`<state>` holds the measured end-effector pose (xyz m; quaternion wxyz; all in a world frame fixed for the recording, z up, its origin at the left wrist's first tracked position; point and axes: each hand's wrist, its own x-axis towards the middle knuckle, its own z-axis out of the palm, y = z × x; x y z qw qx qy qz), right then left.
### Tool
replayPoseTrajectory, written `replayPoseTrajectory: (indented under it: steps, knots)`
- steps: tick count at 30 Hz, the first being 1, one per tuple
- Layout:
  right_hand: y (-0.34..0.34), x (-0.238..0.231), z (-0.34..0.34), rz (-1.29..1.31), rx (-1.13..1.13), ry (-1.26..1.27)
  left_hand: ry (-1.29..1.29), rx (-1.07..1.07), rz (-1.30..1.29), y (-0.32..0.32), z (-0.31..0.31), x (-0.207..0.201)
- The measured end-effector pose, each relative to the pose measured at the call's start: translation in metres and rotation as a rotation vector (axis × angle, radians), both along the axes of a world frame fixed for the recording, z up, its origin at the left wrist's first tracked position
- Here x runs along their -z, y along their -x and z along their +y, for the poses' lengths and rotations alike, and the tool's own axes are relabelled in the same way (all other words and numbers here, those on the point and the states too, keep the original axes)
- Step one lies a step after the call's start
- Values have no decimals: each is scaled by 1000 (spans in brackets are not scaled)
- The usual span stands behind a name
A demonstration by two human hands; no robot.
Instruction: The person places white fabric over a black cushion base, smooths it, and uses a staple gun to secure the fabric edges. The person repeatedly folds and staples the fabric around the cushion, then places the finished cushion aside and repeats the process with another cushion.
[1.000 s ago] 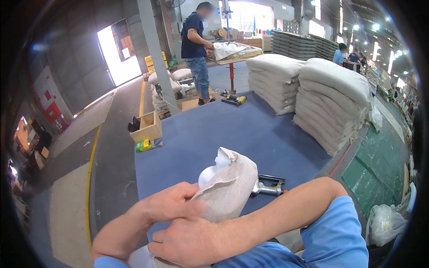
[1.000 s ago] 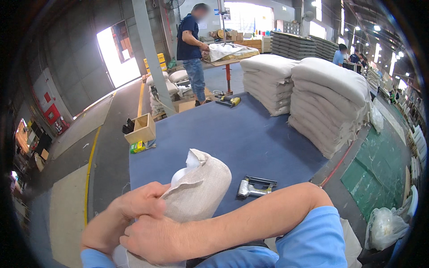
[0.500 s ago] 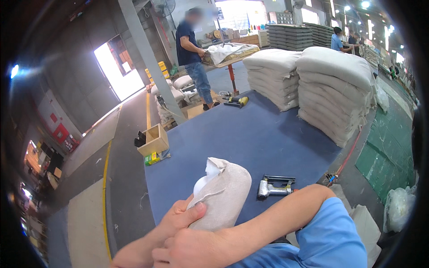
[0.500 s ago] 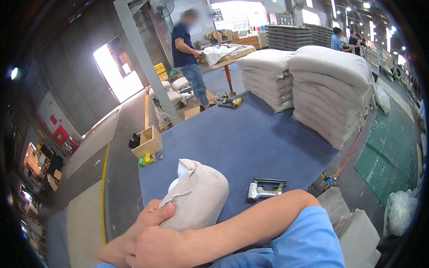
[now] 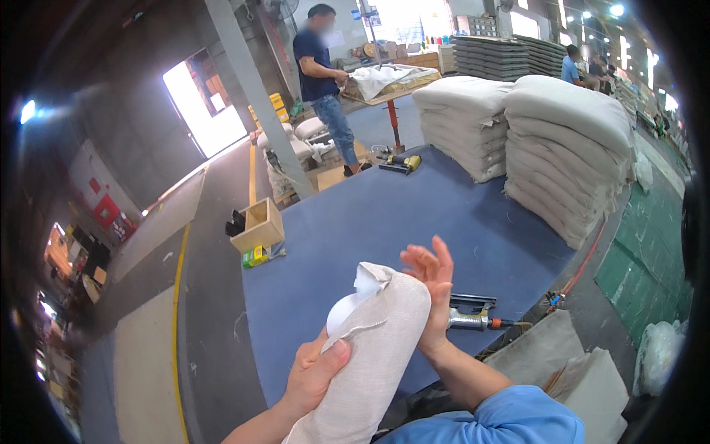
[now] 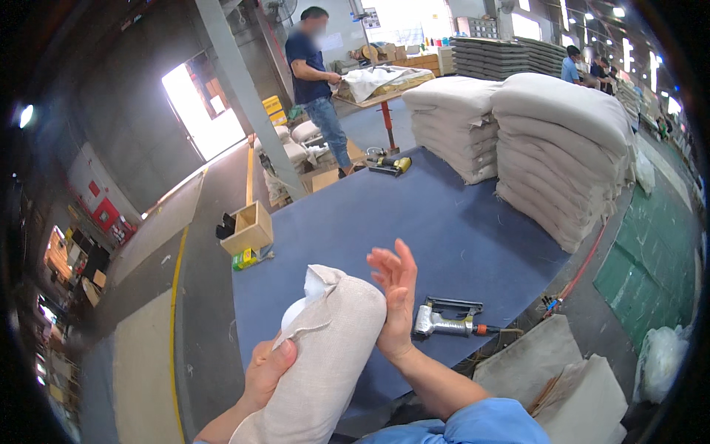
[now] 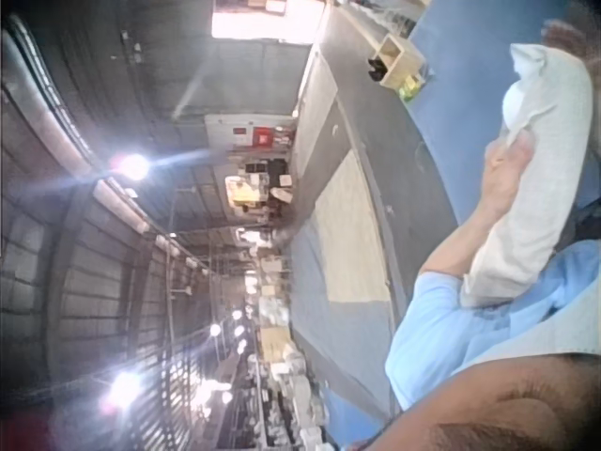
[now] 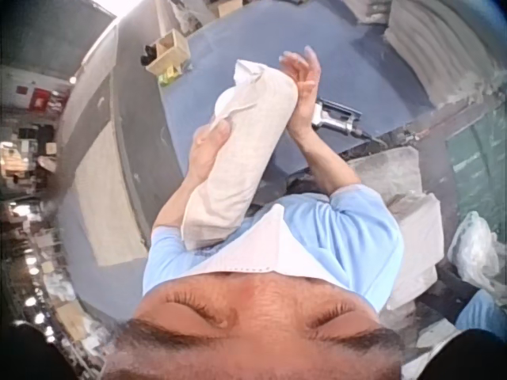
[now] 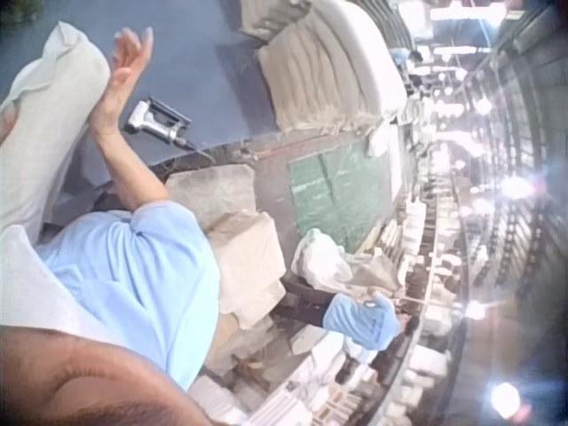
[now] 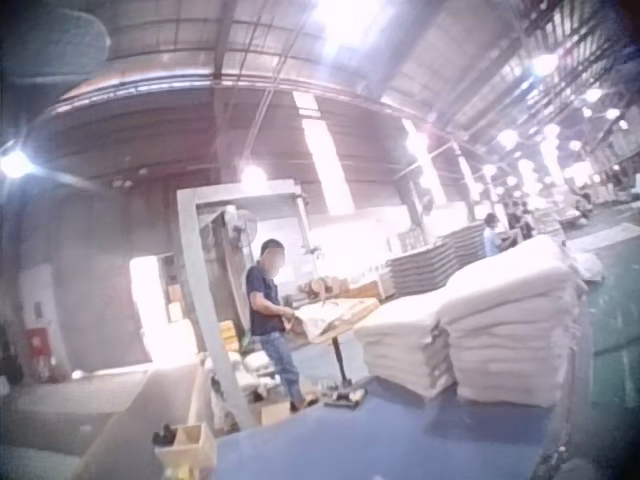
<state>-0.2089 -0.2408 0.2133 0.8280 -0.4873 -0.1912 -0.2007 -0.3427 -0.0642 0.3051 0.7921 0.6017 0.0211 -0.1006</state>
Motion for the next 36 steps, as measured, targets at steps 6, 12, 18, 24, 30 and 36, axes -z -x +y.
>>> replayPoseTrajectory:
  steps: [6, 12, 18, 24, 30, 36]
  knots:
    - [1, -68, -19, -669, 283, 395, -15, 37, -134, -6, -9, -3]
    - [34, -109, -9, -957, 175, 840, 45, 16, -222, -1, -4, 11]
    - [64, -123, -4, -1015, -134, 1039, 41, 6, -187, -4, -16, 18]
    - [59, -133, -39, -980, -160, 1150, -2, -11, -137, -6, -33, 17]
    - [4, -166, -103, -777, -221, 1349, -54, 50, 5, -5, -52, -1]
    - [-20, -154, -80, -548, -327, 1255, -219, 109, 187, -4, -58, -23]
